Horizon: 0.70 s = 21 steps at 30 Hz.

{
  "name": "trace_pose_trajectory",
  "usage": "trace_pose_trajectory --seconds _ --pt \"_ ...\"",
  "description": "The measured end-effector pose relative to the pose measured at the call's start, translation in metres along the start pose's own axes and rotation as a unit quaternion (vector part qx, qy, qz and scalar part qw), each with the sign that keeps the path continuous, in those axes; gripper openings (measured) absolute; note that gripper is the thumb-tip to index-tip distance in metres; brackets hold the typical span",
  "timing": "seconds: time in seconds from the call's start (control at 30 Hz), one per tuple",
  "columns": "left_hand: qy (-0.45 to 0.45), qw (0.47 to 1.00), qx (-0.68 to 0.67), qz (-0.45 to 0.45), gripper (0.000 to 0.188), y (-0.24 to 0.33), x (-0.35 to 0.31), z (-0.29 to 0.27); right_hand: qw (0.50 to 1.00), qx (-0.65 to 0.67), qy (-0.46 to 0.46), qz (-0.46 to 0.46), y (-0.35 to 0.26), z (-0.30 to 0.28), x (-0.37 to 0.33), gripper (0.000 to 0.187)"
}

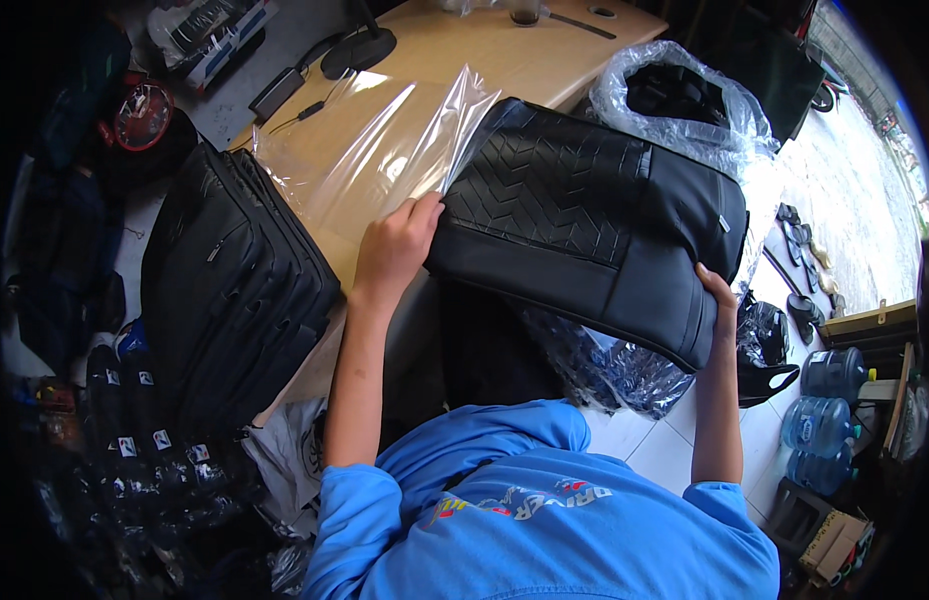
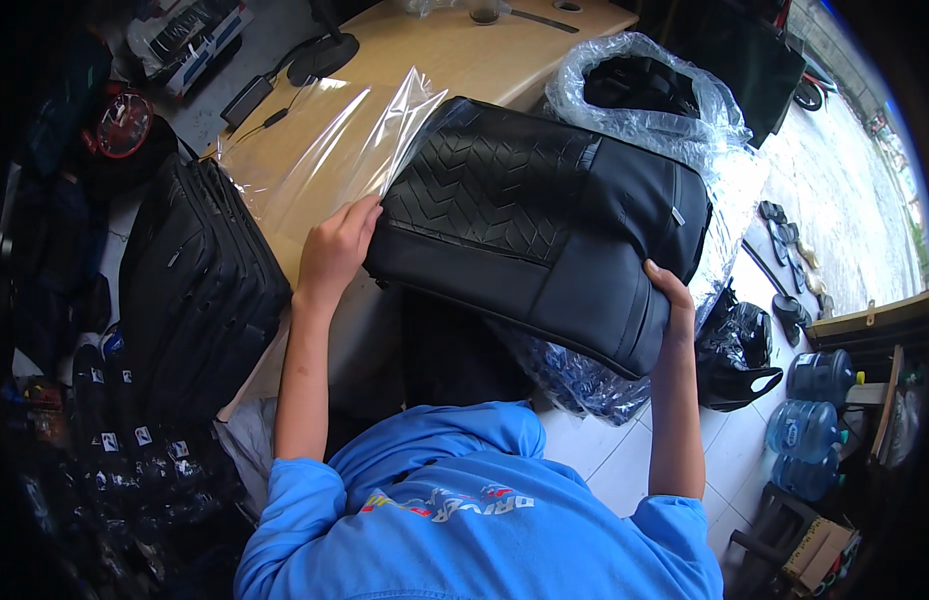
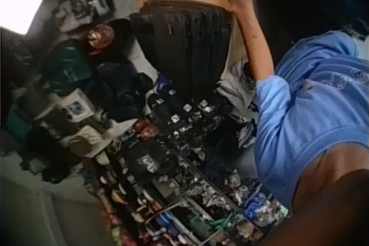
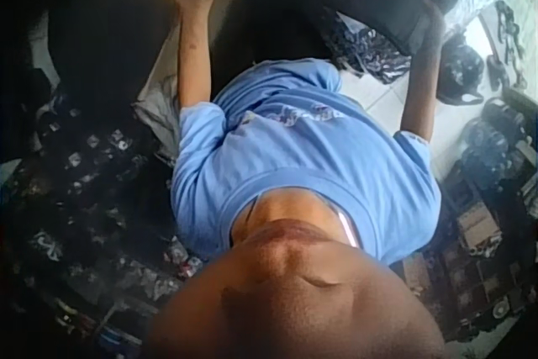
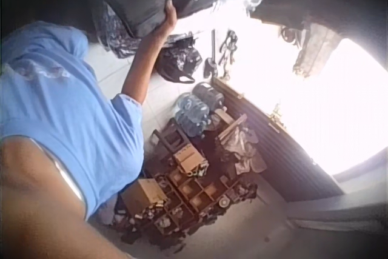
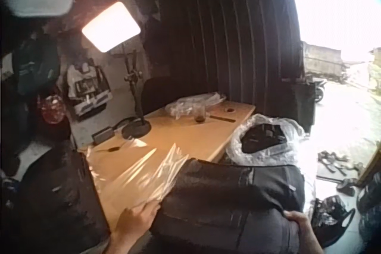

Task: The person places a black bag into a plastic sleeve, folds the plastic around it, and subsequently adjusts a black strap with a metal buckle.

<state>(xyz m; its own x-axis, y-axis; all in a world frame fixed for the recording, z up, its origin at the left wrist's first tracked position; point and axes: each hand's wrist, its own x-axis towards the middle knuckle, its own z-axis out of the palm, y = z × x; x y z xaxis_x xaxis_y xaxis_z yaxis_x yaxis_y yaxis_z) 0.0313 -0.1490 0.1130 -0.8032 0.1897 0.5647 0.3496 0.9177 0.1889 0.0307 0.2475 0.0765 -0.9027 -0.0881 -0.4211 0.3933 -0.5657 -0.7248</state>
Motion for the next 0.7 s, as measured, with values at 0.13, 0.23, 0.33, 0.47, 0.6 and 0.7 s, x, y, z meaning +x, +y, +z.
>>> trace_pose_trajectory --seconds 0.13,0.23,0.33,0.47,0.6,0.7 --pt "0.038 0.995 -0.082 0.039 0.017 0.008 0.009 -0.001 1.0 0.008 -0.017 0.001 0.003 0.014 -0.01 0.034" --pt "0.01 0.996 -0.089 0.012 0.018 0.013 0.015 -0.002 1.0 0.017 -0.004 -0.006 0.008 0.016 -0.013 0.034" --pt "-0.032 0.999 -0.007 -0.037 0.019 0.012 0.015 -0.004 1.0 0.028 0.001 -0.012 0.013 0.017 -0.014 0.034" --pt "0.008 0.997 -0.005 -0.073 0.017 0.007 -0.006 -0.011 0.999 0.039 -0.004 -0.018 0.021 0.01 -0.008 0.036" --pt "0.051 0.989 -0.069 -0.118 0.015 0.013 -0.021 -0.006 0.999 0.048 -0.021 -0.004 0.016 0.026 -0.021 0.032" --pt "0.073 0.98 -0.048 -0.179 0.012 0.018 -0.029 0.001 0.999 0.05 -0.013 -0.011 0.022 0.029 -0.022 0.033"
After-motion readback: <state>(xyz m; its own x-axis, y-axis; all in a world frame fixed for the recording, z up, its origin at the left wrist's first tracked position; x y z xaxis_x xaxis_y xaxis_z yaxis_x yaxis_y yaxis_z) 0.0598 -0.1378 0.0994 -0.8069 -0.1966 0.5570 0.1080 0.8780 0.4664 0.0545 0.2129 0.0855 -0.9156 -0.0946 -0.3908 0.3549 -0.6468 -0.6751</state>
